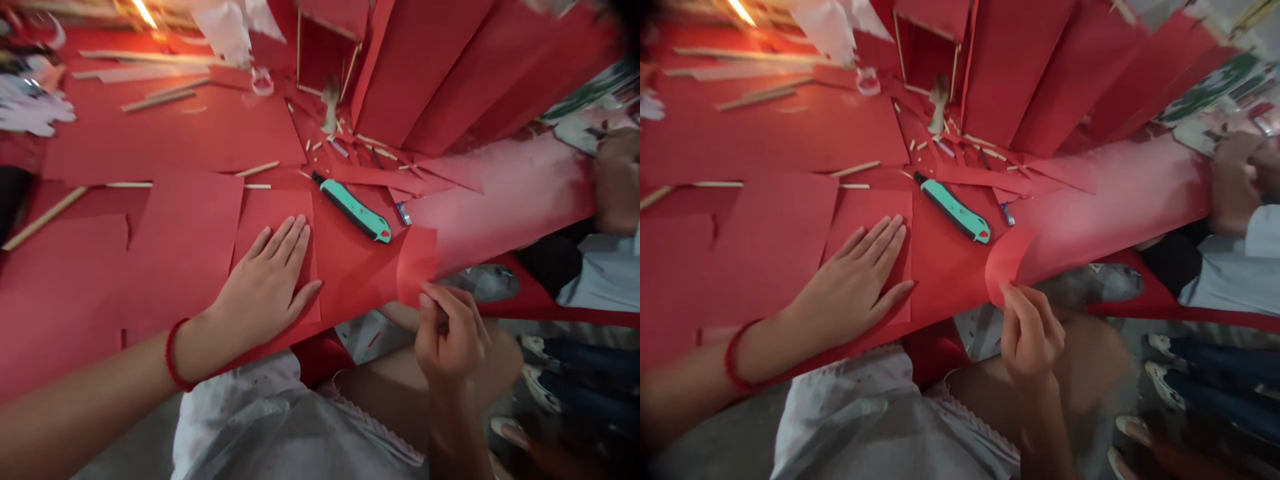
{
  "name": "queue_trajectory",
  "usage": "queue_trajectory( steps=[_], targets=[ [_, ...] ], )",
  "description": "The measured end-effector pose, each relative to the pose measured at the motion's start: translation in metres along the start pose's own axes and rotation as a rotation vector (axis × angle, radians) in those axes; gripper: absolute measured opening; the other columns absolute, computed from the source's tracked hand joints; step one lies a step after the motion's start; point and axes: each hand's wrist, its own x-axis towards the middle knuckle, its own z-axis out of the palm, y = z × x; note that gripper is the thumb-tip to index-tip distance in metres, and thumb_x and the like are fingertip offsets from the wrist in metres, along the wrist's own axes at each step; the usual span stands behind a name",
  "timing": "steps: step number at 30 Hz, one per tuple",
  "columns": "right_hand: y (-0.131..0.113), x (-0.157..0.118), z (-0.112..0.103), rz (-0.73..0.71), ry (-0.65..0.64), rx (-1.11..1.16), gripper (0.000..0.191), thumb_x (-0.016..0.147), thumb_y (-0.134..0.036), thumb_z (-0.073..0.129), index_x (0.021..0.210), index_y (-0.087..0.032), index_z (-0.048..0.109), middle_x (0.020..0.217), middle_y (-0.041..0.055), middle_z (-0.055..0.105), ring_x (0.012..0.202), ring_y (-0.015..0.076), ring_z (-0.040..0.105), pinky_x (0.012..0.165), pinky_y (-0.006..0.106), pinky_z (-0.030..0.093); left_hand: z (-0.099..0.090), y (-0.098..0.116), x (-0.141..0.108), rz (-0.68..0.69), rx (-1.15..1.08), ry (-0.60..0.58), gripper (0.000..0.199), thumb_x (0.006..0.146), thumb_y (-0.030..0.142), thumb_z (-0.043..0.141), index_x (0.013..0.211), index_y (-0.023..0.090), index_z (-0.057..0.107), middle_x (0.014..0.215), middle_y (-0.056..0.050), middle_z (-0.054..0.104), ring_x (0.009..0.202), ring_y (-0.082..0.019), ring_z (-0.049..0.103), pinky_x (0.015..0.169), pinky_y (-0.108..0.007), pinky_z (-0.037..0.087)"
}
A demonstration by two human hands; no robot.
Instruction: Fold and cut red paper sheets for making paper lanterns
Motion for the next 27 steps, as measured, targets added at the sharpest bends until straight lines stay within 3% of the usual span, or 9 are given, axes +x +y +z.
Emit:
queue_trajectory(
  steps=[7,11,13,15,17,20,23,25,27],
  targets=[
    [0.024,0.109,0.021,-0.209,0.288,0.129,0.029,0.097,-0.01,0.052,0.115,-0.021,0.072,0.103,0.0079,0.075,0.097,0.0206,0.073,0.088,0.035,0.059,-0.015,-0.007,-0.006,0.071,0.057,0.012,0.1,0.094,0.076,0.034,0.157,-0.001,0.028,0.165,-0.026,0.026,0.156,-0.036,0.024,0.125,-0.051,0.028],
    [0.041,0.159,0.042,-0.201,0.356,0.33,0.027,0.099,-0.02,0.051,0.117,-0.021,0.071,0.111,0.008,0.074,0.11,0.0217,0.068,0.099,0.041,0.054,-0.019,0.003,-0.031,0.135,0.07,-0.086,0.1,0.088,0.071,0.054,0.158,0.004,0.029,0.165,-0.025,0.028,0.155,-0.037,0.025,0.124,-0.05,0.032],
    [0.051,0.169,0.06,-0.038,0.221,0.433,0.029,0.099,-0.029,0.051,0.118,-0.019,0.069,0.116,0.0103,0.073,0.111,0.0219,0.066,0.096,0.04,0.054,-0.015,0.013,-0.045,0.146,0.083,-0.14,0.093,0.088,0.054,0.061,0.159,0.006,0.027,0.166,-0.023,0.024,0.155,-0.036,0.024,0.124,-0.051,0.033],
    [0.06,0.169,0.079,0.239,-0.103,0.506,0.029,0.095,-0.029,0.05,0.116,-0.019,0.068,0.118,0.0106,0.072,0.109,0.0201,0.065,0.093,0.037,0.053,-0.009,0.023,-0.057,0.178,0.113,-0.155,0.078,0.089,0.029,0.056,0.159,0.008,0.028,0.167,-0.019,0.024,0.156,-0.034,0.023,0.125,-0.051,0.031],
    [0.066,0.163,0.095,0.326,-0.221,0.515,0.022,0.089,-0.024,0.054,0.102,-0.016,0.071,0.104,0.0119,0.074,0.094,0.0209,0.067,0.086,0.037,0.055,-0.005,0.03,-0.066,0.217,0.12,-0.127,0.073,0.085,0.009,0.046,0.158,0.012,0.033,0.167,-0.014,0.029,0.155,-0.029,0.026,0.125,-0.048,0.032],
    [0.066,0.152,0.1,0.404,-0.247,0.514,0.01,0.079,-0.019,0.063,0.086,-0.017,0.069,0.092,0.011,0.072,0.089,0.0228,0.064,0.091,0.042,0.051,-0.007,0.033,-0.079,0.207,-0.03,0.025,0.071,0.082,0.001,0.04,0.15,0.018,0.047,0.159,-0.011,0.047,0.149,-0.026,0.042,0.121,-0.045,0.04],
    [0.05,0.145,0.086,0.457,-0.194,0.543,0.004,0.075,-0.018,0.064,0.08,-0.018,0.065,0.092,0.0118,0.069,0.099,0.0258,0.061,0.102,0.046,0.043,-0.019,0.029,-0.094,-0.096,-0.404,0.378,0.041,0.092,0.015,0.044,0.127,0.02,0.065,0.114,-0.007,0.076,0.111,-0.025,0.071,0.09,-0.037,0.06],
    [0.03,0.144,0.072,0.48,-0.147,0.595,0.004,0.078,-0.023,0.062,0.077,-0.019,0.062,0.094,0.0119,0.067,0.102,0.0261,0.058,0.103,0.045,0.041,-0.033,0.021,-0.106,-0.347,-0.583,0.603,0.03,0.101,0.032,0.043,0.113,0.019,0.067,0.072,0.0,0.067,0.072,-0.021,0.069,0.056,-0.029,0.054],
    [0.004,0.141,0.057,0.491,-0.121,0.689,0.013,0.082,-0.032,0.06,0.079,-0.02,0.061,0.096,0.0105,0.067,0.101,0.0244,0.059,0.098,0.04,0.044,-0.05,0.01,-0.116,-0.4,-0.644,0.665,0.039,0.106,0.038,0.029,0.112,0.021,0.063,0.062,0.003,0.054,0.058,-0.018,0.058,0.043,-0.027,0.04]
  ],
)
